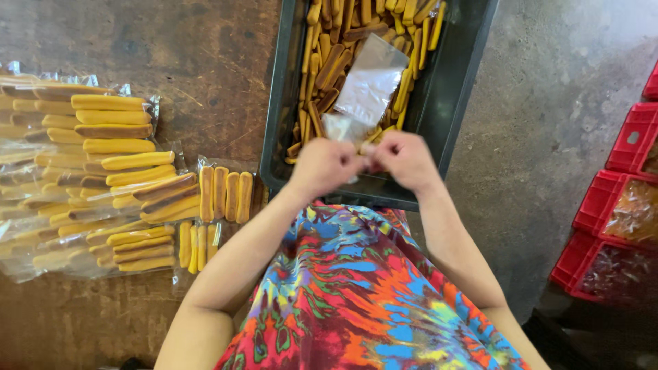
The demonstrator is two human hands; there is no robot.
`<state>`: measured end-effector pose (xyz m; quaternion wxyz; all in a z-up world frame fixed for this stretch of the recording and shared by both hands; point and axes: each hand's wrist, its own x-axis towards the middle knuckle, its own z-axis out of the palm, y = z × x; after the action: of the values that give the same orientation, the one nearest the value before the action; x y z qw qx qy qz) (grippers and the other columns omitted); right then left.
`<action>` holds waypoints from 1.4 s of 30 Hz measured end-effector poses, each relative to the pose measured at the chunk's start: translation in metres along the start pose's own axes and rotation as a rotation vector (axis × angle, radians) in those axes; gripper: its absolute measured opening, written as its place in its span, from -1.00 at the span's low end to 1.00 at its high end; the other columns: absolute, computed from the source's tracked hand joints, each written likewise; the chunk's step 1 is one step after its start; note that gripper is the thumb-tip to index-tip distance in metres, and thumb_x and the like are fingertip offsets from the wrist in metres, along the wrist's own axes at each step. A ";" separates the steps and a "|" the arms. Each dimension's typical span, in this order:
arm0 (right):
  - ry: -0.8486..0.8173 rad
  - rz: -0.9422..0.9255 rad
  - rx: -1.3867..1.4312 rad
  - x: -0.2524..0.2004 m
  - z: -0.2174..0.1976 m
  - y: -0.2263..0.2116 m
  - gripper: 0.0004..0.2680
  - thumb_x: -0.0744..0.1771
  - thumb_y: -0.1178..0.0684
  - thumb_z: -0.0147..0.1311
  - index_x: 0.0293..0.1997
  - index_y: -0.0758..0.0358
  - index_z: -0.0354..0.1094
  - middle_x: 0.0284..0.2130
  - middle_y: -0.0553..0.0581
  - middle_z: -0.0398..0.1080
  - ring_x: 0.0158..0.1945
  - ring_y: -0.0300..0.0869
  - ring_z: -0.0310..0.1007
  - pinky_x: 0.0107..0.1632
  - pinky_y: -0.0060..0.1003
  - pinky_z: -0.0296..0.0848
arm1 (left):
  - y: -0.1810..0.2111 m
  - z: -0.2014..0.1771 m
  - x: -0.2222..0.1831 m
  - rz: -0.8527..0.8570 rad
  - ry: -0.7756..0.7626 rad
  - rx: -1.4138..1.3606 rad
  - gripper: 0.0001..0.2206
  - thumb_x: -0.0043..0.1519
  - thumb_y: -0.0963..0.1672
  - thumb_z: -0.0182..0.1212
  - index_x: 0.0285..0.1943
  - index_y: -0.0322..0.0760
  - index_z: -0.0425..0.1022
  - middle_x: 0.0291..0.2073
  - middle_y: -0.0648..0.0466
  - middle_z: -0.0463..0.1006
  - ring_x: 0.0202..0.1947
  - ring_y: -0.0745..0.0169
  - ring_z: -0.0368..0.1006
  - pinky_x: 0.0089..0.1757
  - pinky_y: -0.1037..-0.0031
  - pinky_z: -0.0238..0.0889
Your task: The person picks up breadsticks from a large black bin and places them into small clear plastic bags, arranging the completed bags in organized rows on a wooden work surface.
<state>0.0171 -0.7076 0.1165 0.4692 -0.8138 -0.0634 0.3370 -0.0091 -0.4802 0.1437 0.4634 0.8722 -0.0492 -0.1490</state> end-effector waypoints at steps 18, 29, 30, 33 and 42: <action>0.120 0.020 0.236 0.027 0.015 -0.037 -0.78 0.36 0.15 0.14 -0.50 0.32 0.25 -0.56 -0.07 0.33 -0.35 -0.40 0.51 -0.27 -0.47 0.54 | -0.003 -0.028 -0.015 -0.137 0.463 0.065 -0.92 0.14 -0.21 0.32 -0.34 -0.25 0.49 -0.30 -0.02 0.52 -0.35 -0.07 0.53 -0.30 0.22 0.38; -0.313 -0.227 0.347 0.101 0.051 0.012 -0.54 0.28 0.07 0.34 0.25 0.26 0.15 0.03 0.10 0.34 0.11 -0.16 0.39 0.12 -0.25 0.40 | -0.032 -0.050 -0.060 -0.195 0.540 0.320 -0.59 0.09 -0.29 0.11 0.13 -0.31 0.62 0.15 -0.02 0.58 0.01 0.03 0.58 -0.03 0.27 0.45; -0.323 -0.225 0.345 0.120 0.057 0.026 -0.54 0.28 0.07 0.34 0.25 0.26 0.15 0.03 0.10 0.34 0.11 -0.16 0.39 0.12 -0.25 0.40 | -0.036 -0.058 -0.069 -0.204 0.544 0.319 -0.59 0.09 -0.29 0.11 0.13 -0.31 0.62 0.15 -0.02 0.58 0.01 0.03 0.58 -0.03 0.27 0.45; -0.017 -0.103 0.133 0.176 0.101 0.083 -0.56 0.28 -0.02 0.39 0.21 0.31 0.26 0.09 0.25 0.42 0.18 -0.09 0.42 0.19 -0.22 0.40 | -0.039 -0.078 -0.101 -0.215 0.677 0.256 -0.62 0.13 -0.31 0.07 0.13 -0.34 0.61 0.16 0.02 0.60 0.07 0.03 0.59 0.03 0.31 0.46; 0.102 0.329 -0.476 0.240 0.200 0.162 -0.57 0.29 -0.18 0.28 0.13 0.31 0.31 -0.03 0.43 0.48 0.08 0.24 0.47 0.12 0.04 0.44 | -0.033 -0.080 -0.166 -0.327 0.731 0.131 -0.58 0.12 -0.33 0.08 0.18 -0.36 0.58 0.17 -0.06 0.58 0.05 -0.01 0.60 -0.09 0.39 0.45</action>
<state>0.0443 -0.5521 -0.1985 0.2067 -0.9162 0.0158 0.3429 -0.1445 -0.3611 0.1940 0.3638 0.8918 0.2486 0.1025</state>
